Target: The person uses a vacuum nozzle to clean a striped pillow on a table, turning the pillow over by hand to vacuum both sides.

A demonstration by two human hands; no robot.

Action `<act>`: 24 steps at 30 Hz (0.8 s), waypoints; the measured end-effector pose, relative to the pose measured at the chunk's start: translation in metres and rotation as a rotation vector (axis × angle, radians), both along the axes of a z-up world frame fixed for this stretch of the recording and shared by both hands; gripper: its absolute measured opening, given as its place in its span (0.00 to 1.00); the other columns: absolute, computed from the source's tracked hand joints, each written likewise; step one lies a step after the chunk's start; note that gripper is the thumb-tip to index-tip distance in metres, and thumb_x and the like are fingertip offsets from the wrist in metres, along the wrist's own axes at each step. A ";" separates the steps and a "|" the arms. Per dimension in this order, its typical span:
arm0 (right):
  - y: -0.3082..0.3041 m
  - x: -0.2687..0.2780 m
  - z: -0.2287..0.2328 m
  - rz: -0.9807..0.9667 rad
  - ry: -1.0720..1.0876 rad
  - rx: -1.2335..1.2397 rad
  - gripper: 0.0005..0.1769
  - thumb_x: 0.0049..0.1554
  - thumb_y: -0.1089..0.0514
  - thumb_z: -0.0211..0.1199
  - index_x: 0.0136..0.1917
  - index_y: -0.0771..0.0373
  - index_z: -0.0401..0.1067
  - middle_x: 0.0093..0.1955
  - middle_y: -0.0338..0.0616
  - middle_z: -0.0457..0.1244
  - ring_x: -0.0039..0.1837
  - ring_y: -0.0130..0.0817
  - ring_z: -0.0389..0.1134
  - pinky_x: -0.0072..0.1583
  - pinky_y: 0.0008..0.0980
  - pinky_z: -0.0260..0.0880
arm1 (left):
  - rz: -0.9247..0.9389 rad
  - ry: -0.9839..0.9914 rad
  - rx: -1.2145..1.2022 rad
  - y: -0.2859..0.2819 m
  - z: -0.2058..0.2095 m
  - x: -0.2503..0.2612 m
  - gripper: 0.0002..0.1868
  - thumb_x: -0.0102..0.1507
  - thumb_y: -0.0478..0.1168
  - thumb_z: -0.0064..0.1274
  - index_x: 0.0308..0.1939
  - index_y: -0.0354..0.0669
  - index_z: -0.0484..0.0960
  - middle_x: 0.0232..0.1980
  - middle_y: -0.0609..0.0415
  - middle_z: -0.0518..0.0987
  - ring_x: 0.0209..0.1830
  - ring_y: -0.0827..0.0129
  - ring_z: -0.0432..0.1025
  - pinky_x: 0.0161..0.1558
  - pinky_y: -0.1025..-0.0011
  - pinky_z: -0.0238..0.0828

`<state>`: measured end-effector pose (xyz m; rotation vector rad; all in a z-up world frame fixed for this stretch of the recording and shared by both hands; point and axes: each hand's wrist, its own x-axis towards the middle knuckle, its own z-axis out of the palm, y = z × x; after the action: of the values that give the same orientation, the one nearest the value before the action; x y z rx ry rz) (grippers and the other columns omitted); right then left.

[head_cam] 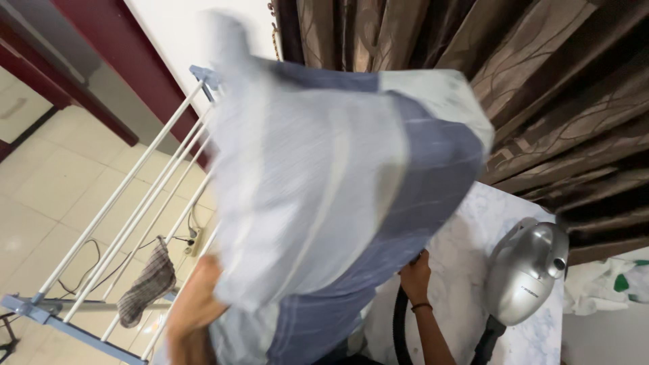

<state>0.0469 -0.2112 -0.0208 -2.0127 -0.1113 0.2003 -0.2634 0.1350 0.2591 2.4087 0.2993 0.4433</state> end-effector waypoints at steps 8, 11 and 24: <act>-0.007 -0.018 0.031 -0.215 0.125 0.126 0.18 0.59 0.65 0.57 0.61 0.70 0.59 0.34 0.49 0.64 0.29 0.38 0.66 0.33 0.40 0.69 | -0.505 -0.406 0.005 -0.025 0.079 0.196 0.19 0.48 0.28 0.46 0.43 0.29 0.79 0.45 0.35 0.79 0.46 0.36 0.73 0.49 0.53 0.72; -0.018 -0.020 0.052 -0.293 0.170 0.160 0.19 0.60 0.62 0.60 0.62 0.67 0.60 0.32 0.47 0.62 0.28 0.37 0.64 0.32 0.39 0.67 | -0.469 -0.441 0.079 -0.021 0.076 0.260 0.18 0.46 0.27 0.48 0.41 0.29 0.77 0.43 0.34 0.77 0.46 0.36 0.72 0.47 0.51 0.71; -0.017 -0.010 0.056 -0.102 0.393 0.521 0.16 0.65 0.49 0.55 0.56 0.63 0.61 0.29 0.44 0.59 0.22 0.33 0.57 0.26 0.35 0.58 | -0.078 -0.554 0.545 -0.002 -0.008 0.327 0.19 0.52 0.30 0.56 0.46 0.44 0.86 0.53 0.46 0.79 0.54 0.48 0.71 0.56 0.54 0.68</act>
<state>0.0371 -0.2281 0.0353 -1.4272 0.1737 0.4486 0.0632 0.1334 0.2511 2.6581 -0.1877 1.2524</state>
